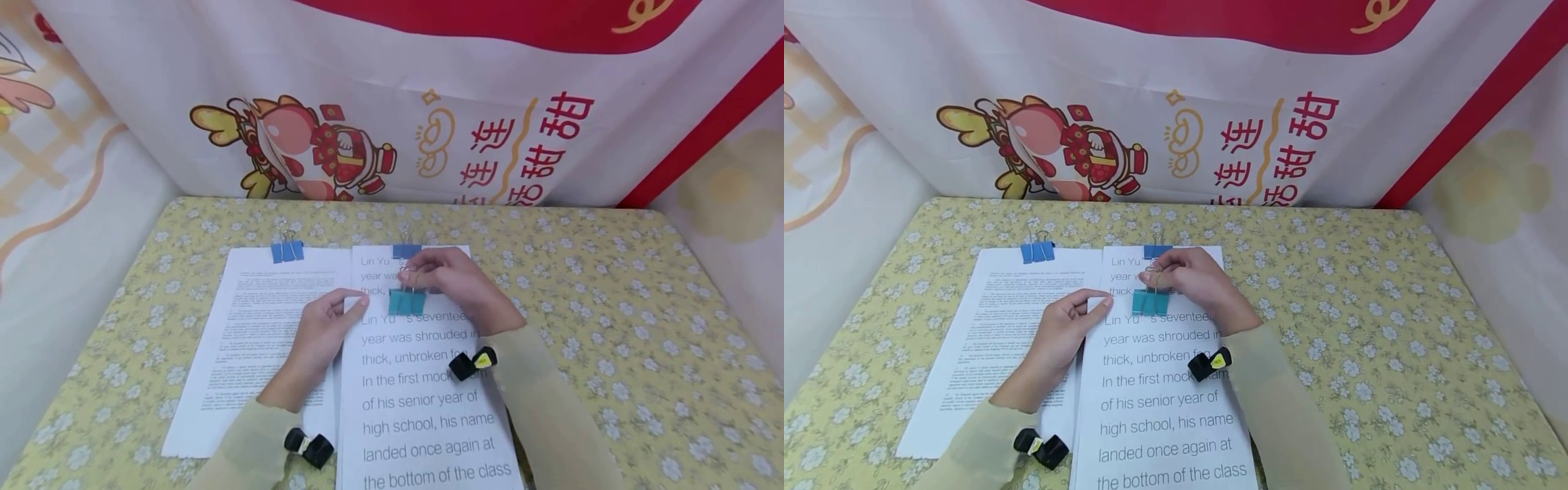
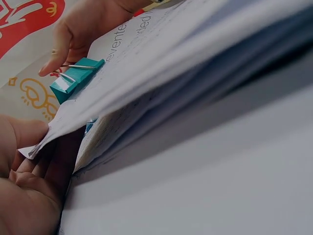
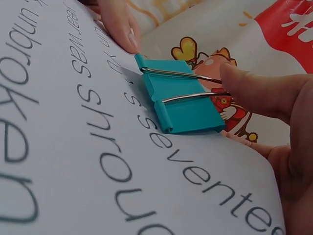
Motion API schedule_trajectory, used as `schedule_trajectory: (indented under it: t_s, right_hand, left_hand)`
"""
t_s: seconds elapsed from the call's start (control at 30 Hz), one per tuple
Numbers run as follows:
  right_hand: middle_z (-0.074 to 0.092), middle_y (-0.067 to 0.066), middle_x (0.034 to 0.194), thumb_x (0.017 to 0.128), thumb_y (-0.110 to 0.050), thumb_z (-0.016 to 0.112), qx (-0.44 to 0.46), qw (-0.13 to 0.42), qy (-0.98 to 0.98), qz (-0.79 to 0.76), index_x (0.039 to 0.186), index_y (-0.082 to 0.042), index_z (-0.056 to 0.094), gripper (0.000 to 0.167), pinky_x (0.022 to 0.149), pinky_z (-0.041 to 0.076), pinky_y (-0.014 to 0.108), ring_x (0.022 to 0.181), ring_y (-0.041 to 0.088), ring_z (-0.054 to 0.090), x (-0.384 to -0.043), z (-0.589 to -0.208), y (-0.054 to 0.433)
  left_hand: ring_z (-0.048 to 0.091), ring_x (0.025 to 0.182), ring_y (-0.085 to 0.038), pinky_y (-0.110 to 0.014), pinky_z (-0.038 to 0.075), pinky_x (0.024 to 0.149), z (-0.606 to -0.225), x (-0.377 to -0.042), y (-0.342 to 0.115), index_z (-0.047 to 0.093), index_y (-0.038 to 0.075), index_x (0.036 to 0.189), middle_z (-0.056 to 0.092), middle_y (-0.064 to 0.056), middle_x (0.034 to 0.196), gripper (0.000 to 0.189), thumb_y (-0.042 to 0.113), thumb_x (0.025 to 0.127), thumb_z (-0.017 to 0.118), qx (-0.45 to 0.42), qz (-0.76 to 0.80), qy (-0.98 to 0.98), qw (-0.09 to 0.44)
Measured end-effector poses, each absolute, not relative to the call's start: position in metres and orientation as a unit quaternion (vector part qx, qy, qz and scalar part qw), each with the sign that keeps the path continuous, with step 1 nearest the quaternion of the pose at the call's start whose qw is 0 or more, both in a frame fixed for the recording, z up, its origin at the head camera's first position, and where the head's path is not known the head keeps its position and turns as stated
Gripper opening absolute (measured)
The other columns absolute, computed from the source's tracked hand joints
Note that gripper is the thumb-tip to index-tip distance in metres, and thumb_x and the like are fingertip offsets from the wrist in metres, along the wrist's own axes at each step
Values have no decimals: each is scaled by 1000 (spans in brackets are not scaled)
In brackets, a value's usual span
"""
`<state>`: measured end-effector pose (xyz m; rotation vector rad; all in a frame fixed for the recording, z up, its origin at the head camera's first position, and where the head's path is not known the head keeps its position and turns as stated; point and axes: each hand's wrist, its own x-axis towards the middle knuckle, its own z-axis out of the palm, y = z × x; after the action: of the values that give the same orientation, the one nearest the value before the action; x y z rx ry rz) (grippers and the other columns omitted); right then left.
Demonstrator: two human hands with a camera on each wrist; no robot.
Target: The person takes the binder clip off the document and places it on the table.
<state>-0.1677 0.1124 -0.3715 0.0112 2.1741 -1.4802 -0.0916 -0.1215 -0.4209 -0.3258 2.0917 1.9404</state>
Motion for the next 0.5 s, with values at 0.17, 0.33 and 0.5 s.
schedule_trajectory:
  t_s: [0.17, 0.33, 0.5]
  right_hand:
    - [76, 10, 116, 92, -46, 83, 17, 274, 777, -566, 118, -22, 74, 36, 81, 65, 42, 98, 30, 78, -165, -368, 117]
    - [74, 8, 117, 94, -48, 82, 4, 253, 793, -554, 118, -23, 74, 36, 83, 63, 39, 102, 28, 74, -167, -364, 123]
    - [74, 4, 118, 94, -48, 81, -18, 206, 832, -514, 118, -24, 73, 36, 101, 53, 42, 113, 25, 67, -173, -362, 126]
  left_hand:
    - [82, 88, -23, -35, 67, 72, -420, -91, -121, 74, 24, 128, 82, -6, 113, 27, 37, 105, 71, -119, 666, 724, 136]
    - [82, 90, -23, -35, 68, 73, -421, -91, -121, 74, 23, 130, 81, -6, 114, 27, 36, 106, 70, -117, 667, 723, 136]
    - [82, 90, -24, -36, 68, 74, -422, -92, -121, 74, 24, 130, 82, -5, 114, 26, 35, 106, 70, -116, 665, 724, 138]
